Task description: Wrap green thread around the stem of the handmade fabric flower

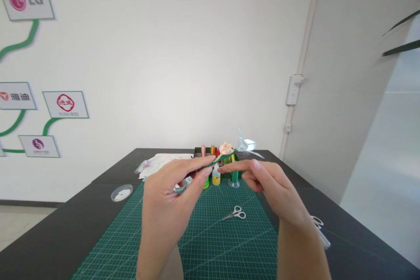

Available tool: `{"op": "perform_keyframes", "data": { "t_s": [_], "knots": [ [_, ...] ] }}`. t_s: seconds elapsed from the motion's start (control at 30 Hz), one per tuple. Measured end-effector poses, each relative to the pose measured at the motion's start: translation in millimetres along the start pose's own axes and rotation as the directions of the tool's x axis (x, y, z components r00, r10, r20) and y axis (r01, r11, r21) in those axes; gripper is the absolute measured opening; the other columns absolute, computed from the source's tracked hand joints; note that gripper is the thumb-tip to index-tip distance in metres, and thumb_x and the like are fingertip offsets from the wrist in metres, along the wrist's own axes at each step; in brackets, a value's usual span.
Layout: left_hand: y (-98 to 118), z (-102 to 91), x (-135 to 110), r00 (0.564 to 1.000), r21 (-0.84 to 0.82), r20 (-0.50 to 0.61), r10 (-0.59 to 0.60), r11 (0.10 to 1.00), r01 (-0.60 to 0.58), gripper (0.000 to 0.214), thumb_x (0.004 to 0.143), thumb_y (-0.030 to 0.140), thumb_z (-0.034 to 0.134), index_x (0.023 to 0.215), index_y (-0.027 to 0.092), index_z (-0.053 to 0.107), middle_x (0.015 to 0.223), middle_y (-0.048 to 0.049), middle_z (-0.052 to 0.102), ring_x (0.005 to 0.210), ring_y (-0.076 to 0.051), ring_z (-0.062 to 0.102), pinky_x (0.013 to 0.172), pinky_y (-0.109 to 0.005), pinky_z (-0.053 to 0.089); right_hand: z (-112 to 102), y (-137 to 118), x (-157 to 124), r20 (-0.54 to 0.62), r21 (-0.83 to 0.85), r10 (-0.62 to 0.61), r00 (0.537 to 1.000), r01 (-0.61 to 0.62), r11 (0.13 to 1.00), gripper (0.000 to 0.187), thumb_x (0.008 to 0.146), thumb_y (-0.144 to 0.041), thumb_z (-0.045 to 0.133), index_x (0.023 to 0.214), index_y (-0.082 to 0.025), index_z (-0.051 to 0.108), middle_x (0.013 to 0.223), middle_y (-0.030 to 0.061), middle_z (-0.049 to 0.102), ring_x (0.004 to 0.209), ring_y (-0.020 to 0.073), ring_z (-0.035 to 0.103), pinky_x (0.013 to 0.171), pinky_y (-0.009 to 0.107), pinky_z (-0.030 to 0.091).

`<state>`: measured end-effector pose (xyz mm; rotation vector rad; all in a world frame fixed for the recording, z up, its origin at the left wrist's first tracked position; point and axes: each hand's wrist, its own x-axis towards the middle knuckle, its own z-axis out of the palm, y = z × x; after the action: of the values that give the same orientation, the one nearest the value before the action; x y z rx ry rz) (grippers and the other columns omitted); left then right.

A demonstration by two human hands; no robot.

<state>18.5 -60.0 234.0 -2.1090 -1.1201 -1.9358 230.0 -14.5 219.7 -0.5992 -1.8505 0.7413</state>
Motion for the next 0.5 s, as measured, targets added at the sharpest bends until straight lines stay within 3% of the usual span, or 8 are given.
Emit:
{"op": "perform_keyframes", "data": {
  "t_s": [0.13, 0.27, 0.4, 0.5],
  "knots": [
    [-0.4, -0.4, -0.5, 1.0, -0.026, -0.005, -0.004, 1.0, 0.004, 0.026, 0.091, 0.015, 0.071, 0.103, 0.035, 0.081, 0.093, 0.006, 0.08, 0.072, -0.011, 0.067, 0.062, -0.025, 0.053, 7.4, 0.7, 3.1, -0.271, 0.102, -0.038, 0.962, 0.068, 0.992, 0.05, 0.105, -0.046, 0.043, 0.08, -0.018, 0.076, 0.051, -0.0044, 0.037, 0.05, 0.0109, 0.03, 0.051, 0.027, 0.028],
    [0.2, 0.5, -1.0, 1.0, -0.061, -0.012, -0.022, 0.998, 0.021, 0.026, 0.09, 0.015, 0.072, 0.102, 0.037, 0.081, 0.093, 0.0083, 0.08, 0.071, -0.009, 0.066, 0.06, -0.023, 0.052, 12.5, -5.0, 5.8, -0.362, 0.208, 0.017, 0.932, 0.062, 0.976, 0.042, 0.101, -0.042, 0.054, 0.068, -0.019, 0.063, 0.067, 0.0021, 0.065, 0.05, 0.0087, 0.044, 0.05, 0.024, 0.036],
    [-0.1, -0.1, -0.7, 0.999, -0.054, -0.017, -0.039, 0.998, 0.038, 0.026, 0.09, 0.015, 0.073, 0.101, 0.037, 0.081, 0.087, 0.0096, 0.079, 0.069, -0.009, 0.064, 0.061, -0.024, 0.051, 10.3, -4.2, 9.2, -0.457, 0.22, 0.057, 0.888, 0.051, 0.974, 0.037, 0.098, -0.04, 0.057, 0.069, -0.018, 0.063, 0.074, 0.0035, 0.07, 0.05, 0.0074, 0.052, 0.047, 0.023, 0.039],
    [-1.1, -2.1, -0.2, 0.999, -0.042, -0.014, -0.045, 0.998, 0.044, 0.026, 0.09, 0.015, 0.073, 0.1, 0.036, 0.081, 0.088, 0.0098, 0.079, 0.069, -0.01, 0.064, 0.06, -0.024, 0.05, 7.8, -3.8, 10.1, -0.558, 0.224, 0.071, 0.827, 0.068, 0.972, 0.03, 0.099, -0.04, 0.058, 0.079, -0.019, 0.067, 0.07, 0.0022, 0.07, 0.047, 0.0078, 0.052, 0.045, 0.023, 0.039]
  ]
}}
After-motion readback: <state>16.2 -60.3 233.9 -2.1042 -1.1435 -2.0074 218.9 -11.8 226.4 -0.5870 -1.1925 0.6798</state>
